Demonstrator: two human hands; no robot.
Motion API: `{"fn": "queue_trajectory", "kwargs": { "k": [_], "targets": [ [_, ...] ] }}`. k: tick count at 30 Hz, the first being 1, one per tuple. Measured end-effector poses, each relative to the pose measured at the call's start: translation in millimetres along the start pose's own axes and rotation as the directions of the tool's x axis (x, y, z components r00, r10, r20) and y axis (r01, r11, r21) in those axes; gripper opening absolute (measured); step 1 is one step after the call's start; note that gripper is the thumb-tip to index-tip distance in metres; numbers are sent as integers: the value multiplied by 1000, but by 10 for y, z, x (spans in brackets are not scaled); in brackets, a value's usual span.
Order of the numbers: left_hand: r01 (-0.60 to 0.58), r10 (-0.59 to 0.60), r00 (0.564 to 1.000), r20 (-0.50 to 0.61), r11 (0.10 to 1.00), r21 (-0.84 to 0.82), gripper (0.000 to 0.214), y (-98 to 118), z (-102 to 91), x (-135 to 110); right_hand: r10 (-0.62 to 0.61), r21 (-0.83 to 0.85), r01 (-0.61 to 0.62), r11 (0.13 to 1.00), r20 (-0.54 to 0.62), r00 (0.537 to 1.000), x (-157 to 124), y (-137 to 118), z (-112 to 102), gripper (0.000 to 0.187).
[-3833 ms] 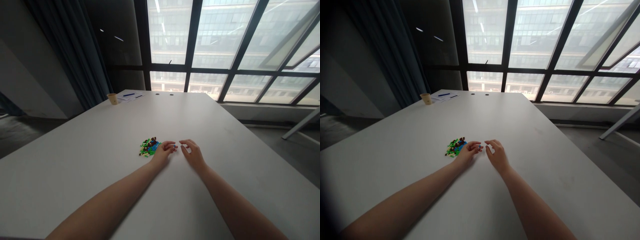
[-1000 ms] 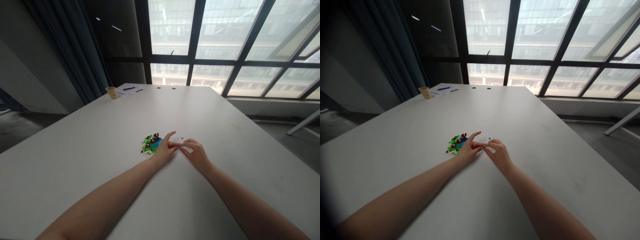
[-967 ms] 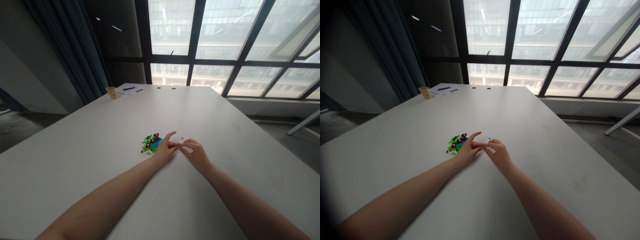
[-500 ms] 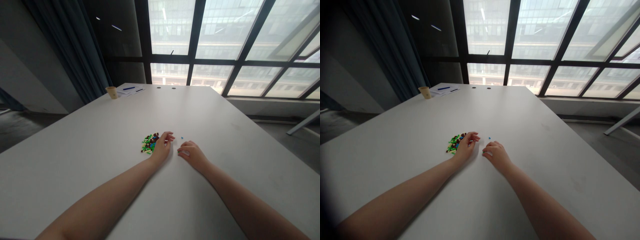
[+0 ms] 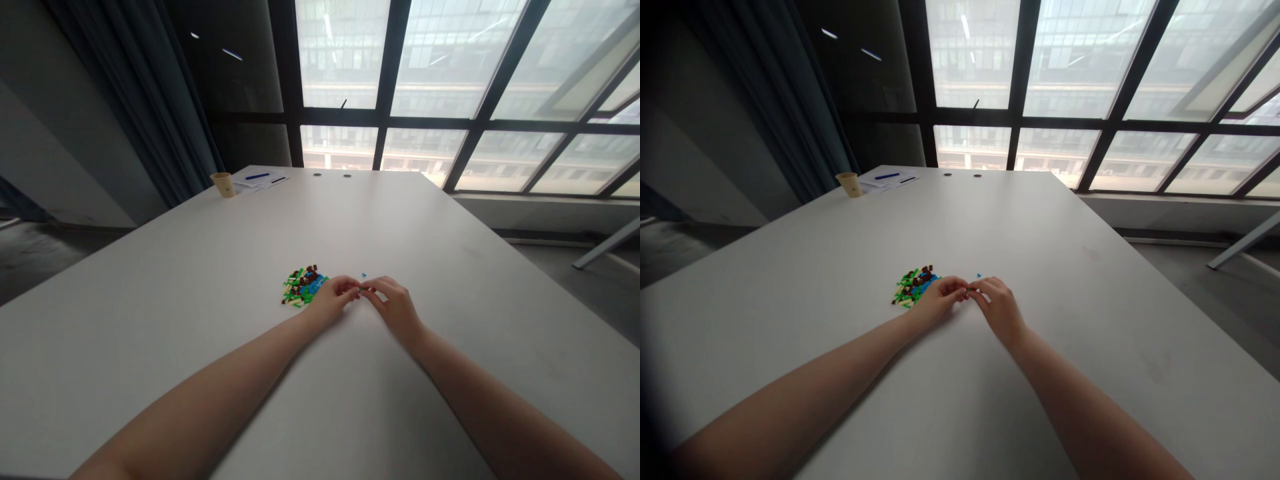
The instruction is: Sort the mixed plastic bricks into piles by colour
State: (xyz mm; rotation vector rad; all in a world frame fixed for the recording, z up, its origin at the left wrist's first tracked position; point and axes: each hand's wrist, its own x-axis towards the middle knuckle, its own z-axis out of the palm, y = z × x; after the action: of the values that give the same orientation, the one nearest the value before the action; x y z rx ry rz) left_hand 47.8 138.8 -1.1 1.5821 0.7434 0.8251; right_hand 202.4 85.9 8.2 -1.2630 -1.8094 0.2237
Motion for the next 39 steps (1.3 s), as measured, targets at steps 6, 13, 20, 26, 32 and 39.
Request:
{"fn": "queue_trajectory", "kwargs": {
  "k": [6,13,20,26,32,39],
  "targets": [
    [75,-74,997,16,981,-176,28,-32,-21,25,27,16,-27,1000,1,1000,-2,-4,4,12],
    [21,-23,1000,-7,981,-191,28,-60,-11,26,65,125,-65,990,1,998,-3,1,24,13],
    [-63,177,952,-250,912,406,11,27,-50,-29,139,52,-135,989,-75,987,1,63,12,16],
    [52,327,924,-197,402,914,25,134,-47,-118,157,34,-154,987,-109,982,5,76,-5,17],
    [170,238,948,-212,183,968,21,90,-25,-145,195,-18,-197,980,-67,978,3,88,-19,15],
    [164,180,964,-196,178,970,23,109,-80,-114,410,-280,-354,892,176,895,-20,144,-33,12]
  ]
}}
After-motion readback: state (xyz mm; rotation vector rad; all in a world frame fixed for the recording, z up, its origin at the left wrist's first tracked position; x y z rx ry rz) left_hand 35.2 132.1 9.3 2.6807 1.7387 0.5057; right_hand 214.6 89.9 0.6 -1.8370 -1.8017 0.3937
